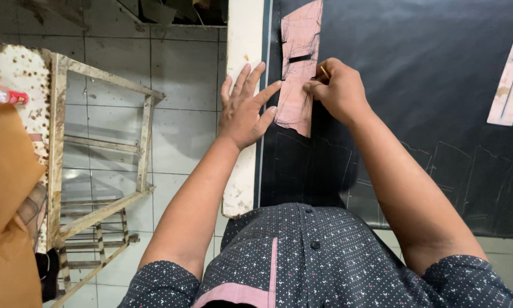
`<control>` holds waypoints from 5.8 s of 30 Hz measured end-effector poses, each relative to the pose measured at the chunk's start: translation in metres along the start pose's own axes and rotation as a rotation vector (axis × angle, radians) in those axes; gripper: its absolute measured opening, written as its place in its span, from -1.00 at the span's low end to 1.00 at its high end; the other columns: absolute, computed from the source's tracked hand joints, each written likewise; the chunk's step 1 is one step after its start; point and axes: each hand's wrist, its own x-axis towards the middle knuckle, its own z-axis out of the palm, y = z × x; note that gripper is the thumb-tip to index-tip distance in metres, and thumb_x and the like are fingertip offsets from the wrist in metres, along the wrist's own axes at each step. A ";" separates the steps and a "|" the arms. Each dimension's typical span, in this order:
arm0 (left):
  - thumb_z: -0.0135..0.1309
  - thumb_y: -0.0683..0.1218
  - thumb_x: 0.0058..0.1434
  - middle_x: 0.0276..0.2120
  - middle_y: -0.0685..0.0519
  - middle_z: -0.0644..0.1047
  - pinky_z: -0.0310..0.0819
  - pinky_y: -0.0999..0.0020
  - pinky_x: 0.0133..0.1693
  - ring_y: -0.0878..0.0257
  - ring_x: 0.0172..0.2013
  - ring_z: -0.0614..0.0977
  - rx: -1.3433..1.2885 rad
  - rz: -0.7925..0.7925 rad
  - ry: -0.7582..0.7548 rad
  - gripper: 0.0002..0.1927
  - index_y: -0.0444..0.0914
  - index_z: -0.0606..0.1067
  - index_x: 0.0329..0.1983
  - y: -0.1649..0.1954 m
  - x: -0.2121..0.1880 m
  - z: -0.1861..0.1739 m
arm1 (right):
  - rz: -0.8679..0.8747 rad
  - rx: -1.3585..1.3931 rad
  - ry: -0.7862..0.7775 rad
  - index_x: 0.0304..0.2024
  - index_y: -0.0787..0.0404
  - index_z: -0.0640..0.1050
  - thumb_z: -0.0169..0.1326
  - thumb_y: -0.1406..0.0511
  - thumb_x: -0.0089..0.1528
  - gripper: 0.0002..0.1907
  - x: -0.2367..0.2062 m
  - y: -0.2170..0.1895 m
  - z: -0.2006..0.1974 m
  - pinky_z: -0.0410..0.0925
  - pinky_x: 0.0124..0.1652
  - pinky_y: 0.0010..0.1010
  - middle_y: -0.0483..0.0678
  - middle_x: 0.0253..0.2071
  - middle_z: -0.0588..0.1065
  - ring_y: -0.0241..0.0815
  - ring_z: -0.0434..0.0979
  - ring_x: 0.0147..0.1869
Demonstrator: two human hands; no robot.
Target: The person places a pink paper pattern piece on a large sheet of black pattern paper and traces around it with a pencil. They reposition the pattern piece, use a straight ruler to draw guide lines, and continue tracing the pattern outline and internal marks.
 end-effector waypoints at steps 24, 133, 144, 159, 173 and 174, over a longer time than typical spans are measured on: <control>0.16 0.05 0.23 0.50 0.02 0.16 -0.29 -0.17 0.44 -0.01 0.51 0.06 -0.021 -0.003 0.018 -0.48 0.14 0.50 0.31 0.002 -0.001 -0.001 | -0.154 -0.169 -0.054 0.24 0.05 0.57 0.36 0.29 0.14 -0.41 -0.034 0.009 -0.015 0.38 -0.18 -0.38 -0.08 -0.12 0.40 -0.21 0.42 -0.23; 0.14 0.10 0.30 0.47 0.01 0.19 -0.26 -0.16 0.44 0.00 0.50 0.07 0.002 -0.009 0.036 -0.52 0.04 0.51 0.30 0.001 0.004 -0.004 | -0.143 0.156 -0.017 0.14 0.30 0.42 0.15 0.46 0.33 -0.66 0.007 0.011 -0.008 0.41 -0.14 -0.50 -0.04 -0.17 0.54 -0.29 0.53 -0.16; 0.17 0.14 0.27 0.47 0.02 0.19 -0.25 -0.16 0.43 0.01 0.49 0.07 0.008 -0.018 0.017 -0.52 0.14 0.51 0.28 0.002 0.005 -0.006 | -0.200 -0.296 0.138 0.04 0.17 0.59 0.35 0.28 0.29 -0.70 -0.005 0.008 0.003 0.40 -0.06 -0.19 0.03 -0.09 0.45 0.06 0.53 -0.03; 0.16 0.16 0.27 0.48 0.05 0.18 -0.26 -0.14 0.44 0.03 0.50 0.06 0.015 -0.035 0.001 -0.53 0.19 0.51 0.27 0.002 0.005 -0.006 | -0.085 -0.191 -0.061 0.28 0.05 0.53 0.30 0.31 0.16 -0.40 -0.043 0.002 -0.007 0.38 -0.10 -0.27 0.00 -0.07 0.40 -0.05 0.48 -0.09; 0.06 0.20 0.35 0.53 0.05 0.07 -0.39 -0.15 0.43 0.04 0.52 -0.05 0.075 -0.019 -0.052 -0.50 0.30 0.41 0.38 -0.004 0.005 -0.001 | -0.099 -0.168 -0.010 0.26 0.10 0.53 0.33 0.31 0.15 -0.40 -0.048 0.005 -0.001 0.39 -0.14 -0.34 -0.03 -0.04 0.42 -0.14 0.49 -0.14; 0.06 0.20 0.34 0.53 0.06 0.07 -0.39 -0.15 0.44 0.05 0.52 -0.06 0.079 -0.026 -0.060 -0.50 0.31 0.40 0.37 -0.004 0.005 -0.001 | -0.109 -0.175 -0.008 0.27 0.10 0.54 0.33 0.31 0.15 -0.40 -0.048 0.005 -0.001 0.39 -0.14 -0.35 -0.02 -0.05 0.42 -0.15 0.49 -0.14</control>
